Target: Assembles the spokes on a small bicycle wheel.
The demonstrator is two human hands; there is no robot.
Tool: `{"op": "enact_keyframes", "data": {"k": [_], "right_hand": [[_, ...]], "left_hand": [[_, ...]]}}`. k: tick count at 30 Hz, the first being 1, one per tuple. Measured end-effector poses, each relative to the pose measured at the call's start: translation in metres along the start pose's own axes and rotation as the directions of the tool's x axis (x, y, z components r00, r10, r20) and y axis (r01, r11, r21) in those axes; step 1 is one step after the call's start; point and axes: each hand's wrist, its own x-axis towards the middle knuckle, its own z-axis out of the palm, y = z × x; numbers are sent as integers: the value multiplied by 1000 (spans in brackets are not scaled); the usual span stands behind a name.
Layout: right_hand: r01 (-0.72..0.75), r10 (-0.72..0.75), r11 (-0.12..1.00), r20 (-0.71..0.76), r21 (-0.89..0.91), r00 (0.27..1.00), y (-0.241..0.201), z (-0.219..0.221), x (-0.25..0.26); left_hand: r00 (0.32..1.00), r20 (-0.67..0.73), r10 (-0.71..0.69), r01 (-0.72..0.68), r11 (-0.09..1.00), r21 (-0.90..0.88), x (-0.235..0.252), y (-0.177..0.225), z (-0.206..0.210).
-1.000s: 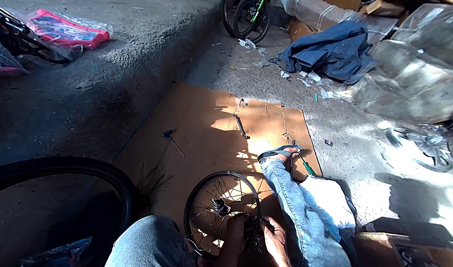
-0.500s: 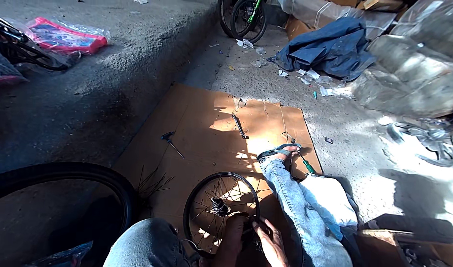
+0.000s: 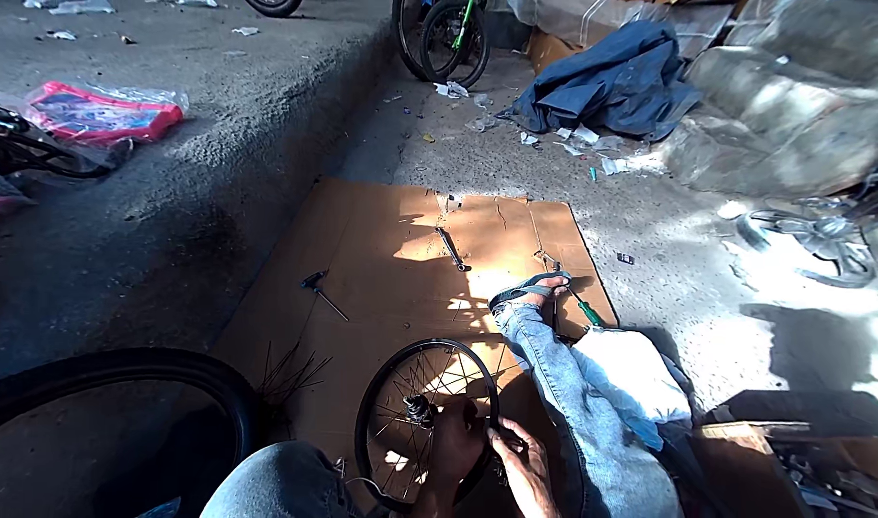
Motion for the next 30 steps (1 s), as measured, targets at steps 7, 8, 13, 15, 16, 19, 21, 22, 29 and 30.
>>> {"op": "enact_keyframes", "data": {"k": [7,8,13,15,16,19,21,22,29,30], "right_hand": [[235,-224,957,80,-168,971,3,-6,4],[220,-206,958,89,-184,974,5,-9,5],[140,-106,951,136,-274,985,2,-18,5],[128,-92,953,140,-274,986,6,-19,9],[121,-87,957,138,-264,987,8,-19,11],[125,-94,956,126,-266,988,11,-18,14],[143,-108,942,128,-304,986,12,-17,16],[153,-113,932,136,-328,984,12,-17,18],[246,-153,829,220,-502,964,10,-21,23],[266,-172,823,226,-501,959,10,-21,23]], "left_hand": [[981,105,166,-93,864,-494,9,-10,-14],[975,134,175,-88,866,-492,9,-11,-13],[946,280,161,-55,934,-352,11,-13,-11],[932,335,140,-46,960,-276,12,-13,-11],[925,358,127,-40,970,-240,13,-12,-12],[910,408,76,-45,995,-84,12,-6,-10],[902,430,46,-76,996,53,10,0,-9],[896,443,27,-84,990,109,10,4,-9],[919,382,98,-51,990,-131,12,-9,-10],[917,381,118,-53,983,-176,14,-14,-9]]}}
